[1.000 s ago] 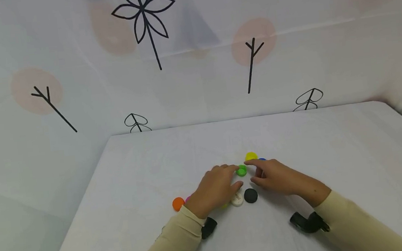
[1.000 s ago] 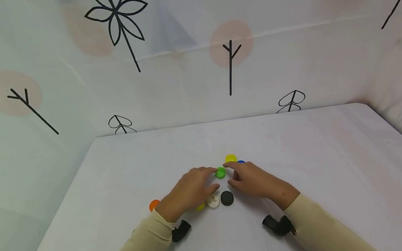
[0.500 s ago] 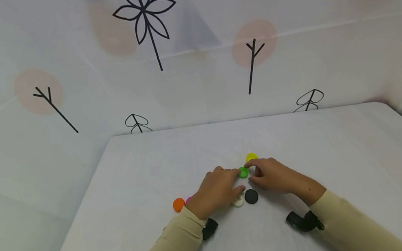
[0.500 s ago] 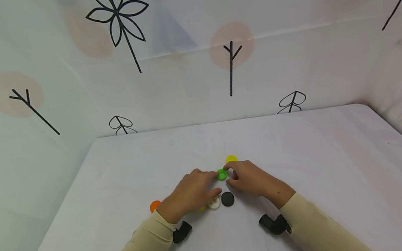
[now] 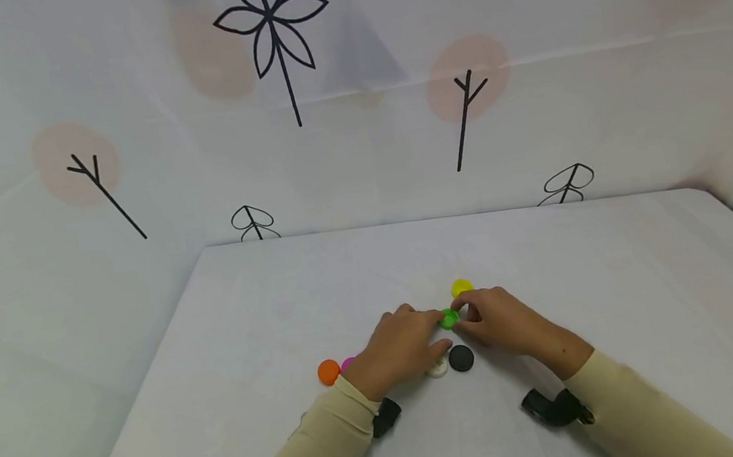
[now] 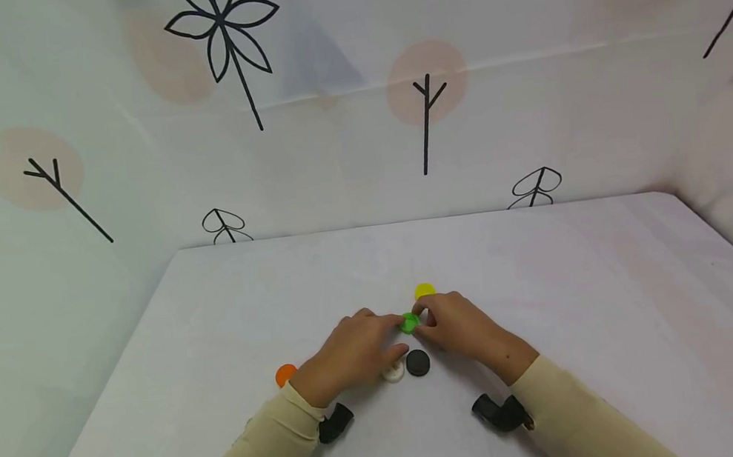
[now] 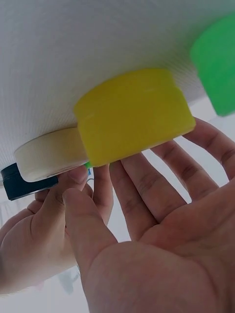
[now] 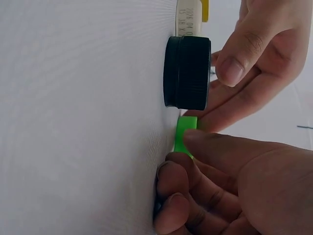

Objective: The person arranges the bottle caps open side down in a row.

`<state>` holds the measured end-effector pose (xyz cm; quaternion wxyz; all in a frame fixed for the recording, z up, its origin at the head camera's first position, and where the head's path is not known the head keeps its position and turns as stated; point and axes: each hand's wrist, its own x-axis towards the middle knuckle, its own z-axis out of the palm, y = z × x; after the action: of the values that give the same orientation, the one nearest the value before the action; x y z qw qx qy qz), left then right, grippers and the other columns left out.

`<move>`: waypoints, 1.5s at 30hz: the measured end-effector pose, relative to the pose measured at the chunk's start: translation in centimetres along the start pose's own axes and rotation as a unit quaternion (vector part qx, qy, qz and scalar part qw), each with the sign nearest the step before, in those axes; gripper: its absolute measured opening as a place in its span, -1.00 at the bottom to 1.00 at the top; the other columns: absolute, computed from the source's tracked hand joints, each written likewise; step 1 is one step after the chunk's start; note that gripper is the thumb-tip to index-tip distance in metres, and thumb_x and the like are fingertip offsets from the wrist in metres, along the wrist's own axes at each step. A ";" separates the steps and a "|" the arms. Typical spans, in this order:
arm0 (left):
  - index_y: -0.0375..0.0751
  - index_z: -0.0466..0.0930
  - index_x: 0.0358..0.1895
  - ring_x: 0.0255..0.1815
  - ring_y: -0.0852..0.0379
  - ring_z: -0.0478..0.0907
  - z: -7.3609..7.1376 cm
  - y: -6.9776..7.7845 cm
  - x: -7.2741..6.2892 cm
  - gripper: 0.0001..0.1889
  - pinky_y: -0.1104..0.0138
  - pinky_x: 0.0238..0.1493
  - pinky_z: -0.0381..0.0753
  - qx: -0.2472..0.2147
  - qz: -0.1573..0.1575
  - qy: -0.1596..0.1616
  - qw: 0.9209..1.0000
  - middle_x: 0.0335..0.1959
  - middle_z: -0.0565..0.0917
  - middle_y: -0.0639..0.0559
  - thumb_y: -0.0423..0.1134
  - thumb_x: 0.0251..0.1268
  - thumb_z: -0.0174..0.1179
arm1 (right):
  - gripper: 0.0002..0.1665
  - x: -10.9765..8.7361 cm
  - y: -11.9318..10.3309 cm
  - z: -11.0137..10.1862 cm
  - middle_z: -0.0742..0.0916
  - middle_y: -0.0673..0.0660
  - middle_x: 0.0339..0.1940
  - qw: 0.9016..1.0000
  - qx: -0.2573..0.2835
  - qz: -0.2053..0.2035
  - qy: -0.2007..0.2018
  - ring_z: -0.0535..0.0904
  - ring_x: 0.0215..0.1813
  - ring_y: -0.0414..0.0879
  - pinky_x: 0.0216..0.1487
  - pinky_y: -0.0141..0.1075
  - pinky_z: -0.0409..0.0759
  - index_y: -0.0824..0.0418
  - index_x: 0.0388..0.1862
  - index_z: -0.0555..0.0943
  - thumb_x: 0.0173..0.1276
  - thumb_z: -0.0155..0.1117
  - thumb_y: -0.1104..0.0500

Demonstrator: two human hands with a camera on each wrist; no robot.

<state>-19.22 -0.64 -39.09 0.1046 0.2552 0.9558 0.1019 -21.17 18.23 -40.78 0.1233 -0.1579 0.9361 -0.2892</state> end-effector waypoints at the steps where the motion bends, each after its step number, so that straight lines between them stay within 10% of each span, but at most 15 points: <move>1: -0.01 0.54 0.33 0.14 0.09 0.55 0.0 0.0 0.0 -0.51 0.22 0.11 0.54 0.000 0.000 0.000 1.000 0.12 0.71 0.16 0.05 0.42 0.21 | -0.70 0.0 0.0 0.0 0.60 -0.02 -0.61 1.000 0.000 -0.001 0.002 0.46 -0.55 -0.19 -0.48 -0.35 0.43 0.29 0.00 0.65 0.33 0.37 0.20; 13: -0.05 0.61 0.25 -0.10 0.12 0.61 -0.3 0.0 0.1 -0.62 0.25 0.07 0.60 -0.065 -0.011 0.047 0.997 0.00 0.75 0.10 -0.05 0.45 0.19 | -0.71 -0.4 -0.1 0.0 0.67 -0.04 -0.53 0.998 0.000 -0.043 0.041 0.50 -0.49 -0.24 -0.47 -0.39 0.47 0.31 -0.02 0.66 0.34 0.38 0.19; 31: -0.15 0.62 0.16 -0.19 0.23 0.73 -0.9 0.0 0.0 -0.66 0.47 -0.15 0.68 -0.226 -0.023 0.174 0.958 -0.03 0.75 0.00 -0.31 0.33 0.31 | -0.67 -1.1 -1.0 -0.6 0.81 0.13 -0.28 0.990 0.101 -0.052 0.084 0.65 -0.50 -0.16 -0.46 -0.35 0.60 0.24 0.06 0.60 0.34 0.39 0.23; 45: -0.13 0.62 0.17 -0.13 0.20 0.72 -1.0 0.1 -0.2 -0.60 0.49 -0.09 0.66 -0.216 0.010 0.207 0.954 -0.06 0.72 0.02 -0.32 0.26 0.37 | -0.61 -1.1 -0.7 -0.7 0.81 0.22 -0.20 0.979 0.194 -0.040 0.053 0.74 -0.38 -0.06 -0.36 -0.27 0.70 0.26 0.13 0.54 0.44 0.29 0.08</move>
<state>-19.31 -0.80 -38.08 -0.0441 0.2089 0.9090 0.3580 -20.24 18.44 -39.68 0.0902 -0.1523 0.8603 -0.4781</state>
